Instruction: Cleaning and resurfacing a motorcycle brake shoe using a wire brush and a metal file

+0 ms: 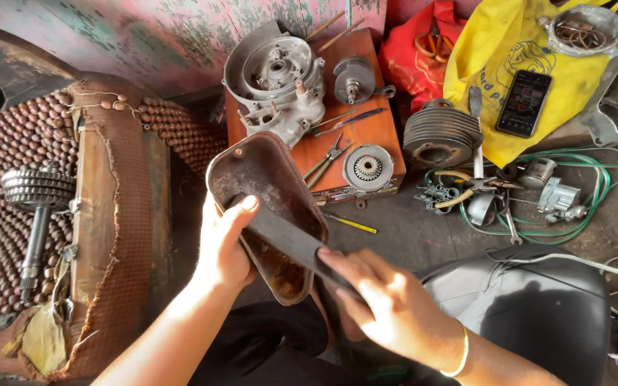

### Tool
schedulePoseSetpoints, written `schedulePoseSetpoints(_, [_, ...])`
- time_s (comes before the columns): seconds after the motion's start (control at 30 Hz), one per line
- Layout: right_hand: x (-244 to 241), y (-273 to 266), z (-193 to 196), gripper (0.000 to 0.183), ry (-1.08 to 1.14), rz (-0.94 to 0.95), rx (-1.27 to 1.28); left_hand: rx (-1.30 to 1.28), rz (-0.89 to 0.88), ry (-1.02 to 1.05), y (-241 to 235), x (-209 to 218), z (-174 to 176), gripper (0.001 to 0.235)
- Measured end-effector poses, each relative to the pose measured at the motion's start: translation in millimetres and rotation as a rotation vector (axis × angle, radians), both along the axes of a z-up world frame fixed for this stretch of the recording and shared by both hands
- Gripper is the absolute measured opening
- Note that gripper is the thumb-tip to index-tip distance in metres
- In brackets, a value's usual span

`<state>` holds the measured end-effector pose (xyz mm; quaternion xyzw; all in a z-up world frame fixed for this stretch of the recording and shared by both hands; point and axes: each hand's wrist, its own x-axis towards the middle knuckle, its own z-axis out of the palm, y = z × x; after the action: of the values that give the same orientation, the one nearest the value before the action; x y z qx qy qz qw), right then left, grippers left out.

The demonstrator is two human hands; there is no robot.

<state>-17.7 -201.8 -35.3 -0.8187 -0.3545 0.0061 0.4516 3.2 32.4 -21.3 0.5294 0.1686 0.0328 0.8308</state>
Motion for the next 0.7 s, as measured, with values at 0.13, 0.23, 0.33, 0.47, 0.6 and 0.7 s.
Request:
schedulePoseSetpoints(0.13, [7.2,-8.0,-8.2,0.057,-0.149,-0.208,-0.102,-0.004,-0.065,-0.198,-5.7,5.3,-7.2,0.066])
schedulePoseSetpoints(0.23, [8.5,-15.8,-6.8,0.06,0.064,-0.083,-0.073,0.078,-0.034,-0.158,-8.5,10.5,-2.9,0.073])
schedulePoseSetpoints(0.33, [9.2,-18.8,-8.4,0.057,0.031,-0.106,-0.068,0.145,-0.095,-0.25,-14.1,13.5,-3.2,0.068])
schedulePoseSetpoints(0.47, [-7.6,-28.4,-14.0,0.07,0.002,0.021,-0.095,0.141,-0.096,-0.093,-16.0,15.4,-13.8,0.075])
schedulePoseSetpoints(0.6, [-51.1,-37.5,17.3,0.03,-0.179,-0.354,-0.053,0.009,-0.095,0.245,-3.1,13.0,-23.9,0.059])
schedulePoseSetpoints(0.7, [-41.5,-91.3,10.8,0.029,-0.167,-0.436,0.019,0.09,0.239,0.183,-37.0,9.7,4.9,0.05])
